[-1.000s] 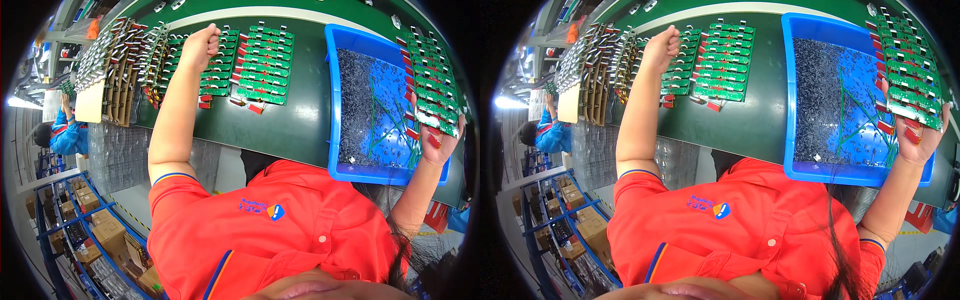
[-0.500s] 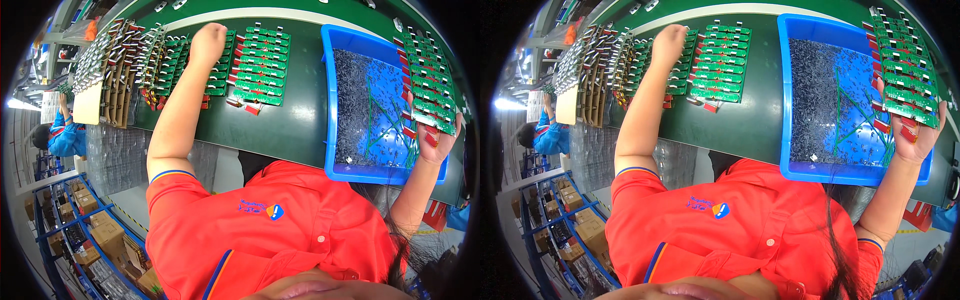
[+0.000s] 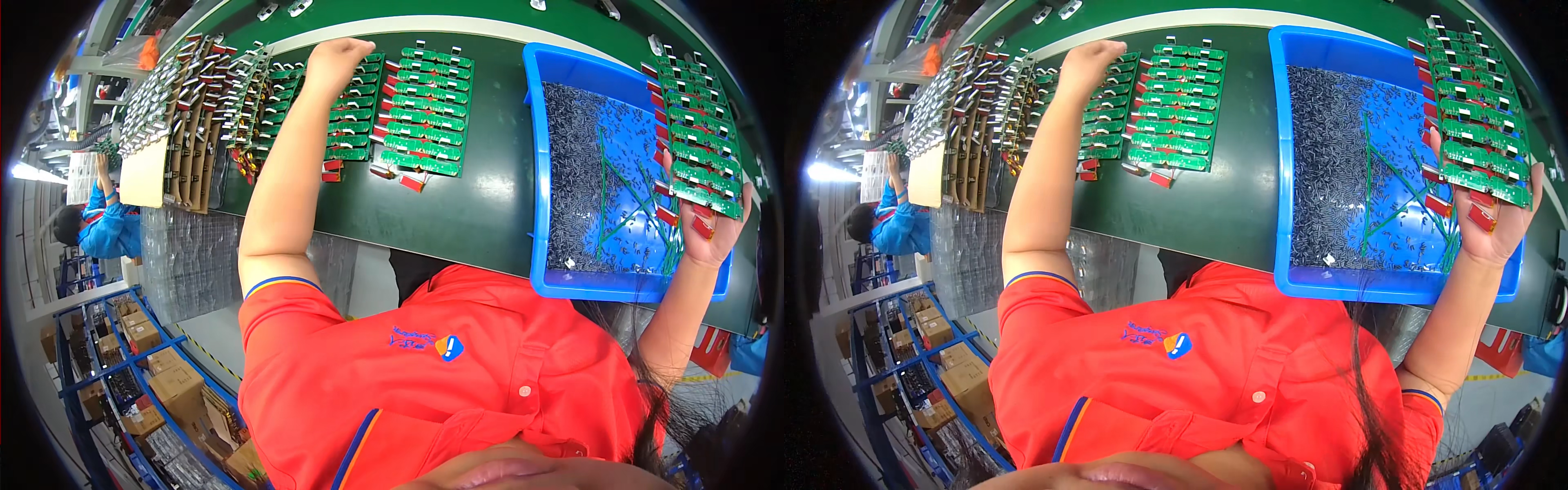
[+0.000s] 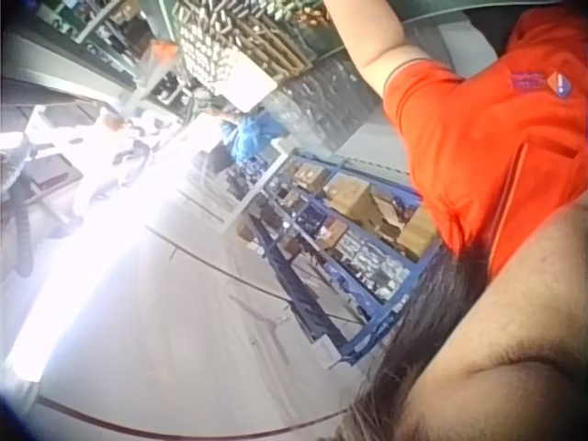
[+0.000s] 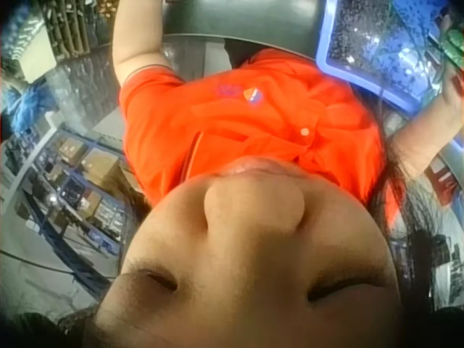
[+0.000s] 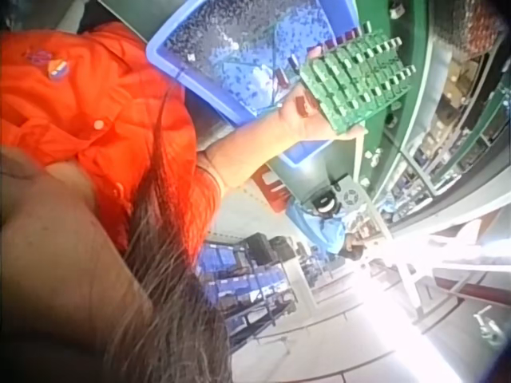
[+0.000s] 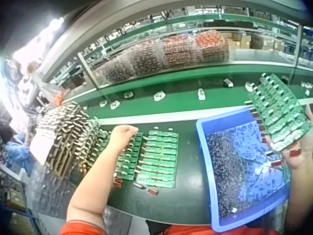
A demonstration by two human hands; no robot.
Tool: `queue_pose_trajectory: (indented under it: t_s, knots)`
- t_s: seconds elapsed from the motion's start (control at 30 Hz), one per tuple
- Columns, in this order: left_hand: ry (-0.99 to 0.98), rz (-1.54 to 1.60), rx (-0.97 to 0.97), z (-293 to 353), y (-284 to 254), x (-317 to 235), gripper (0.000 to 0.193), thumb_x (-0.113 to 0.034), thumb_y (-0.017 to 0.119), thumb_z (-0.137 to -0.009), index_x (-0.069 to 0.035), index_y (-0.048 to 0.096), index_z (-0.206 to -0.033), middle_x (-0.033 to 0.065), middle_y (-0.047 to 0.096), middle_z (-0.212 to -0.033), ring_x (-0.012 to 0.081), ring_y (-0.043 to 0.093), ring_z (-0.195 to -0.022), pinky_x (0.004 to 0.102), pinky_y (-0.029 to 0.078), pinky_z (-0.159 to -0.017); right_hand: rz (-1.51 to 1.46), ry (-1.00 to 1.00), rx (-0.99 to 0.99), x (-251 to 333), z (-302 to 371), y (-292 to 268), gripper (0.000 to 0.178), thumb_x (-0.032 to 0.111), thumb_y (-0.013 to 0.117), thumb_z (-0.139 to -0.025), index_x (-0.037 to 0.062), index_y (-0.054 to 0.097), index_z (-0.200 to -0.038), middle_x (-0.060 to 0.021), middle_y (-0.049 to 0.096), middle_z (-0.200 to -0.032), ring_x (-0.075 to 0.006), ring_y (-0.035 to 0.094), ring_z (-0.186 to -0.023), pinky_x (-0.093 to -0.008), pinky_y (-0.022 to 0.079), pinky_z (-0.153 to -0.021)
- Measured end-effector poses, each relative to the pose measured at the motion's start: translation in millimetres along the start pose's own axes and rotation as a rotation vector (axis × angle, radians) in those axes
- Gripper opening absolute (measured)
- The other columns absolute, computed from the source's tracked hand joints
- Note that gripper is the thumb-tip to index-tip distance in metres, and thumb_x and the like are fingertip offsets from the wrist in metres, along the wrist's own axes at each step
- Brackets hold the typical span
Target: The person breaks support rails off circuit board panels by hand, drops the discarded strips into a blue tray, stacks the processed circuit boards on the workbench, and picks up new panels from the assembly line.
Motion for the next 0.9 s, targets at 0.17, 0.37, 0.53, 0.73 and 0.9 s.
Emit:
queue_pose_trajectory:
  t_s: [0.17, 0.37, 0.53, 0.73, 0.9]
  knots:
    - [0.190, -0.440, -0.056, -5.2, 14.4, -15.3, 0.023, -0.032, 0.070, -0.085, -0.014, 0.078, -0.097, 0.0130, 0.073, -0.093, 0.0309, 0.070, -0.088, 0.0402, 0.055, -0.080, 0.129, -0.089, -0.430, 10.3, 5.0, -38.4, 0.065, 0.040, 0.053, -0.099, 0.0065, 0.034, -0.150, -0.0226, 0.030, -0.157, -0.0478, 0.028, -0.143, -0.0700, 0.021, -0.116]
    - [0.230, -0.559, -0.040, -2.1, 20.7, -15.4, 0.020, -0.029, 0.068, -0.086, -0.013, 0.077, -0.095, 0.0133, 0.073, -0.092, 0.0335, 0.069, -0.090, 0.0442, 0.055, -0.080, 0.187, -0.135, -0.777, 3.4, 7.5, -20.4, 0.067, 0.041, 0.052, -0.099, 0.0053, 0.031, -0.152, -0.0238, 0.029, -0.157, -0.0482, 0.026, -0.144, -0.0720, 0.020, -0.115]
    - [-0.189, 0.751, -0.084, -1.2, -4.7, 17.3, 0.025, -0.024, 0.049, -0.093, -0.010, 0.053, -0.073, -0.0007, 0.048, -0.060, 0.0127, 0.043, -0.049, 0.0280, 0.034, -0.045, 0.231, -0.173, -0.841, 15.0, 16.6, -38.1, 0.069, 0.041, 0.052, -0.098, 0.0045, 0.031, -0.152, -0.0244, 0.028, -0.157, -0.0479, 0.025, -0.145, -0.0725, 0.018, -0.115]
    - [-0.189, 1.466, 0.931, 112.5, 116.6, -184.5, 0.029, -0.032, 0.051, -0.099, -0.021, 0.043, -0.074, -0.0096, 0.028, -0.060, 0.0035, 0.021, -0.048, 0.0205, 0.017, -0.042, 0.307, -0.289, -0.958, 16.2, 15.0, -9.4, 0.076, 0.042, 0.058, -0.093, 0.0033, 0.031, -0.152, -0.0223, 0.027, -0.159, -0.0447, 0.023, -0.146, -0.0719, 0.014, -0.117]
    - [0.882, 0.583, 0.403, 171.4, 128.6, -306.2, 0.045, -0.037, 0.050, -0.099, 0.000, 0.067, -0.080, 0.0213, 0.067, -0.076, 0.0396, 0.065, -0.073, 0.0479, 0.052, -0.073, 0.170, -0.158, -0.548, 67.1, 27.3, -64.1, 0.077, 0.035, 0.064, -0.090, 0.0035, 0.030, -0.152, -0.0222, 0.025, -0.159, -0.0465, 0.020, -0.147, -0.0718, 0.012, -0.117]
Point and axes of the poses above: each hand's wrist, its own z-axis away from the middle knuckle, its own y-axis out of the palm, x = y × z, the point moved 10 cm from there along -z, towards the middle knuckle
